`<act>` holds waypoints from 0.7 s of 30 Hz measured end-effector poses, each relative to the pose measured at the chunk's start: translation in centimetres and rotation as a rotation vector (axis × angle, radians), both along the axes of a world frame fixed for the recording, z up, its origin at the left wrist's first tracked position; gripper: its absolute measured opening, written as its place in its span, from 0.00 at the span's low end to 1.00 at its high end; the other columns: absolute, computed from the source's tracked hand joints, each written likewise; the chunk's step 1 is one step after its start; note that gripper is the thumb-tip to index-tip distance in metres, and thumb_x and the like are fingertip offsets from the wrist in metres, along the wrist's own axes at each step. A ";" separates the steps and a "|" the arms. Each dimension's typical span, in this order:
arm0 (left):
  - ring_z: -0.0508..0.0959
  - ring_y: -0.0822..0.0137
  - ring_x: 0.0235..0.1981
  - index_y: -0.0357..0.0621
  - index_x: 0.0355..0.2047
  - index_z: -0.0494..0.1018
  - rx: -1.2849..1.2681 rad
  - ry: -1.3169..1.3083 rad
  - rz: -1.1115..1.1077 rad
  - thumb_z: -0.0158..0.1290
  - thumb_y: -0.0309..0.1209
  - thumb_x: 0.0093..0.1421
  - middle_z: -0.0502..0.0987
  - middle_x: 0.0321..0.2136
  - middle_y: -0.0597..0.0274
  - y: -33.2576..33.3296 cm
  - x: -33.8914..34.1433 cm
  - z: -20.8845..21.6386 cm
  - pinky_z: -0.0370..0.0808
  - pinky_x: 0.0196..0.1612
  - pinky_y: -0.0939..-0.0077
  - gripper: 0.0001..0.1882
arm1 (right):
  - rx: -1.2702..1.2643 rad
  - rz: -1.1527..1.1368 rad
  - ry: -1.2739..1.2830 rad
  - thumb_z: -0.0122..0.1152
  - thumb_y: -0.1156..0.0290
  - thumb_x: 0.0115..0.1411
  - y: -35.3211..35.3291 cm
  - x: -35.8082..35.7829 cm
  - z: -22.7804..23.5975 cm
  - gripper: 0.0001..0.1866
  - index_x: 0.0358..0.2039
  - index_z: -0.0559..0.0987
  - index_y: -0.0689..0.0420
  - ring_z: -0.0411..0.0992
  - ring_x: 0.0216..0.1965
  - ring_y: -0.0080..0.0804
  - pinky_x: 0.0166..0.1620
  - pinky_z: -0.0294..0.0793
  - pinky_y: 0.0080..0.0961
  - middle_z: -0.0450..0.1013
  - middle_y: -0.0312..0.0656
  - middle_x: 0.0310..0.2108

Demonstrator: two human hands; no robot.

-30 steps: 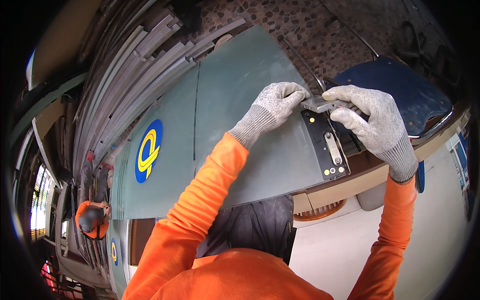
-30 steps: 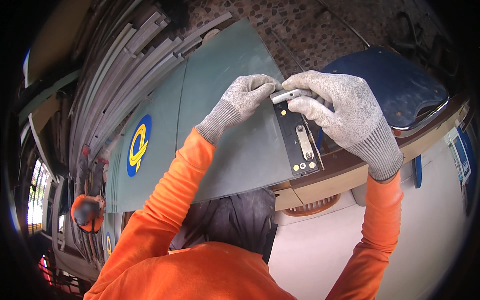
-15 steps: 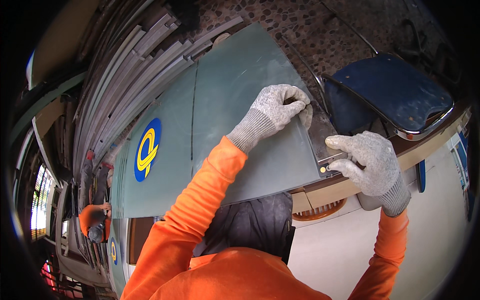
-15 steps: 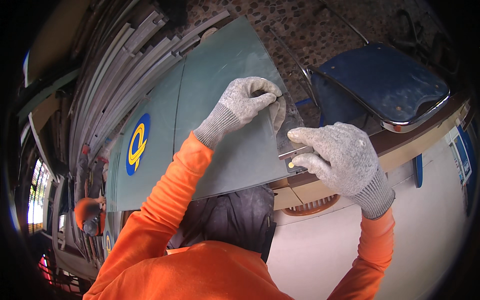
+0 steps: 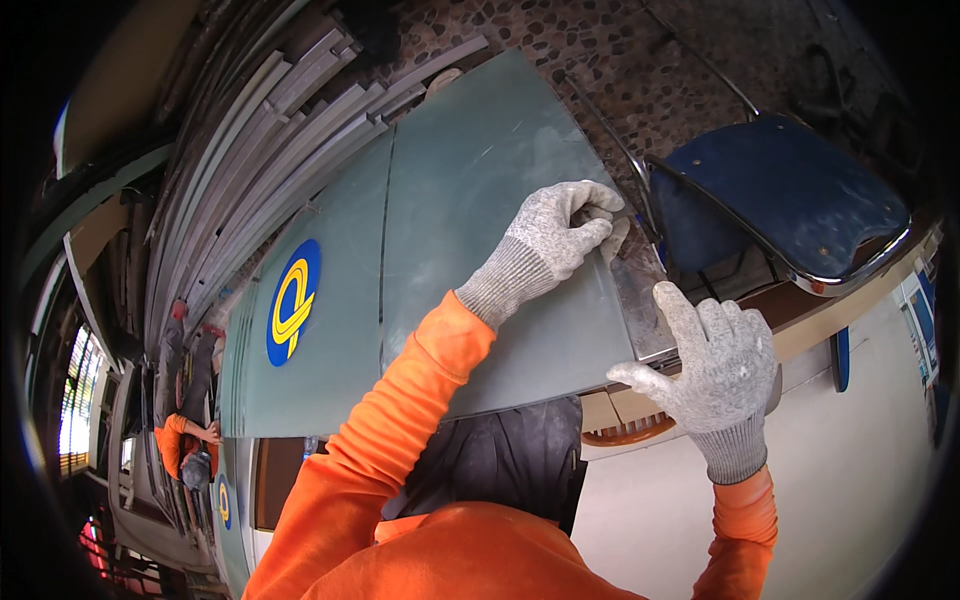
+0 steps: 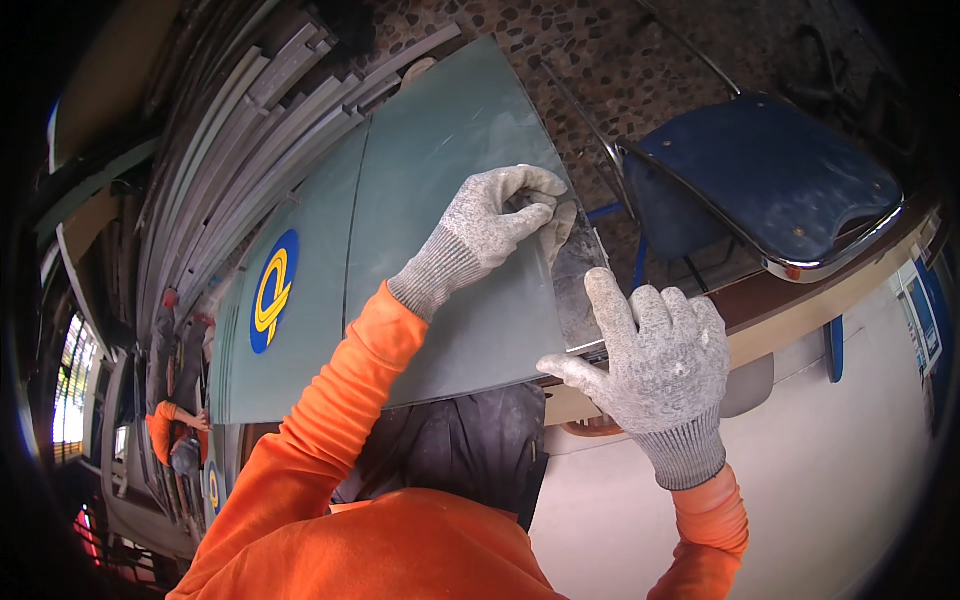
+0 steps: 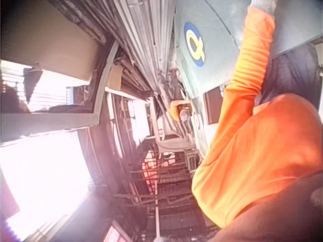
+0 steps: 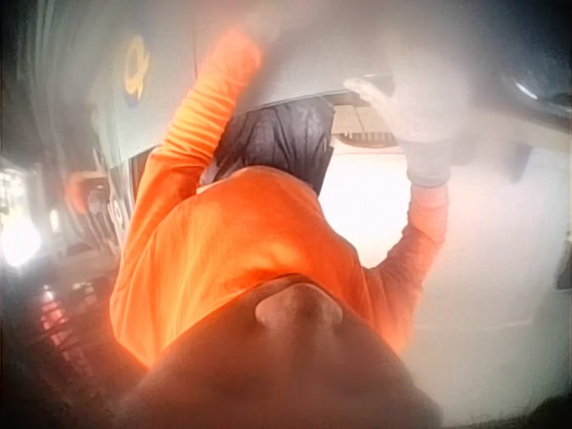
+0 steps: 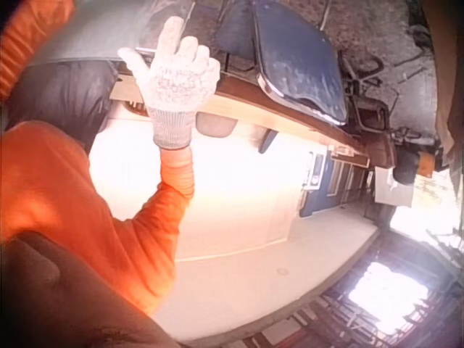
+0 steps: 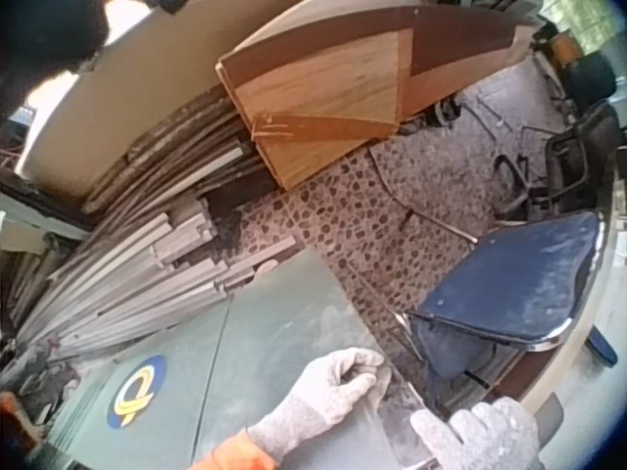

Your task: The person sands the edges of a large glass pane, then attaches metal corner brackets and a long metal frame piece to the glass. A coworker assists by holding the frame and handing over parts.

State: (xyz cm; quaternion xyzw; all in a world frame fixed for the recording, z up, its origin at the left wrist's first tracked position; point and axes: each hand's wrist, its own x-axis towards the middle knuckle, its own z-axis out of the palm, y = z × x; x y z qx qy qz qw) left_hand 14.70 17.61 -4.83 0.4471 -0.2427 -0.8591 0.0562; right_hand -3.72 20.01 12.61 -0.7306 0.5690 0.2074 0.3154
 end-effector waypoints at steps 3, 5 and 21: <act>0.82 0.69 0.44 0.30 0.54 0.74 0.022 0.032 0.003 0.53 0.25 0.68 0.83 0.41 0.56 0.5 0.0 -0.7 0.78 0.54 0.72 0.16 | -0.035 -0.016 0.055 0.75 0.37 0.48 0.1 1.0 -0.7 0.40 0.52 0.82 0.55 0.69 0.32 0.35 0.38 0.68 0.39 0.67 0.38 0.28; 0.82 0.68 0.45 0.30 0.55 0.73 -0.045 0.020 -0.012 0.53 0.25 0.69 0.83 0.43 0.55 0.8 0.0 -1.0 0.78 0.55 0.72 0.17 | -0.056 0.004 0.098 0.75 0.39 0.50 0.1 1.6 -0.8 0.37 0.51 0.82 0.55 0.69 0.32 0.35 0.38 0.68 0.39 0.67 0.37 0.27; 0.82 0.68 0.50 0.32 0.52 0.77 0.079 -0.035 0.202 0.55 0.26 0.68 0.83 0.46 0.56 1.1 -0.3 0.7 0.76 0.58 0.72 0.15 | -0.187 0.059 0.072 0.72 0.50 0.53 -0.2 2.0 -0.5 0.27 0.44 0.83 0.58 0.67 0.27 0.34 0.34 0.65 0.37 0.66 0.37 0.24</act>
